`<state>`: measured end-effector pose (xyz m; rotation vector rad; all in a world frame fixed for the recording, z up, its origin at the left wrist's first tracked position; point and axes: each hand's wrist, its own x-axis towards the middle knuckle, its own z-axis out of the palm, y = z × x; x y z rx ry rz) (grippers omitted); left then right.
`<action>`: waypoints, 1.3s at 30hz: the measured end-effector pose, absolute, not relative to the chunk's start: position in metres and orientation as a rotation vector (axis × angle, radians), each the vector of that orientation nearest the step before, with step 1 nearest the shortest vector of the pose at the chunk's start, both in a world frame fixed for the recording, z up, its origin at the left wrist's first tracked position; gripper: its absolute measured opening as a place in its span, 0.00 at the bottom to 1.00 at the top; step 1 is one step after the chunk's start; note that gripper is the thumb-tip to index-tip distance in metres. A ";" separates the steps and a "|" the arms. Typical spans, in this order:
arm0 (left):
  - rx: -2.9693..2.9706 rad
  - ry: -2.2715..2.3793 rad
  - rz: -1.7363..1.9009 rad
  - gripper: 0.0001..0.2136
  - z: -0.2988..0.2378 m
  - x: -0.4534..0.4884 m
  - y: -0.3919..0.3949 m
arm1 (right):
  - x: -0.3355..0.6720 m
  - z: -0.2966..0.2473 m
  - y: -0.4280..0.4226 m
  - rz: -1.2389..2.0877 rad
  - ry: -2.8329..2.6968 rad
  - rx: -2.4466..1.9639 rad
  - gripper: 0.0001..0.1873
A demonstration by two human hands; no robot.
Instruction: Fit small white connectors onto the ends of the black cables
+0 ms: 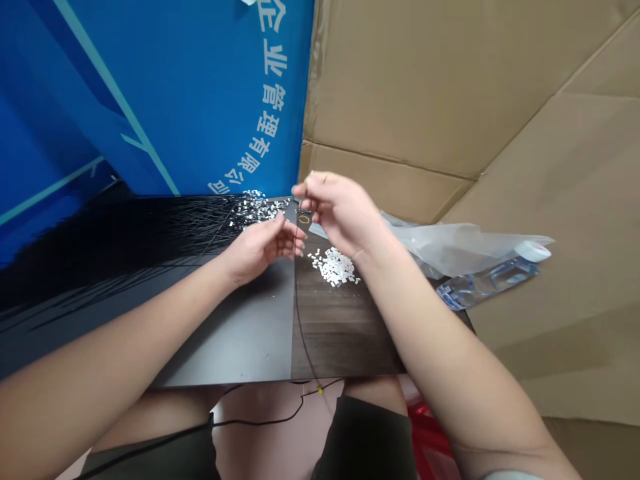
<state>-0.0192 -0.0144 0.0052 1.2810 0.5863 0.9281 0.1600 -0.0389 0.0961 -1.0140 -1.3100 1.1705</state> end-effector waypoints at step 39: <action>1.472 0.846 0.991 0.13 0.000 -0.011 -0.025 | 0.156 0.005 -0.034 1.032 -1.337 -0.911 0.18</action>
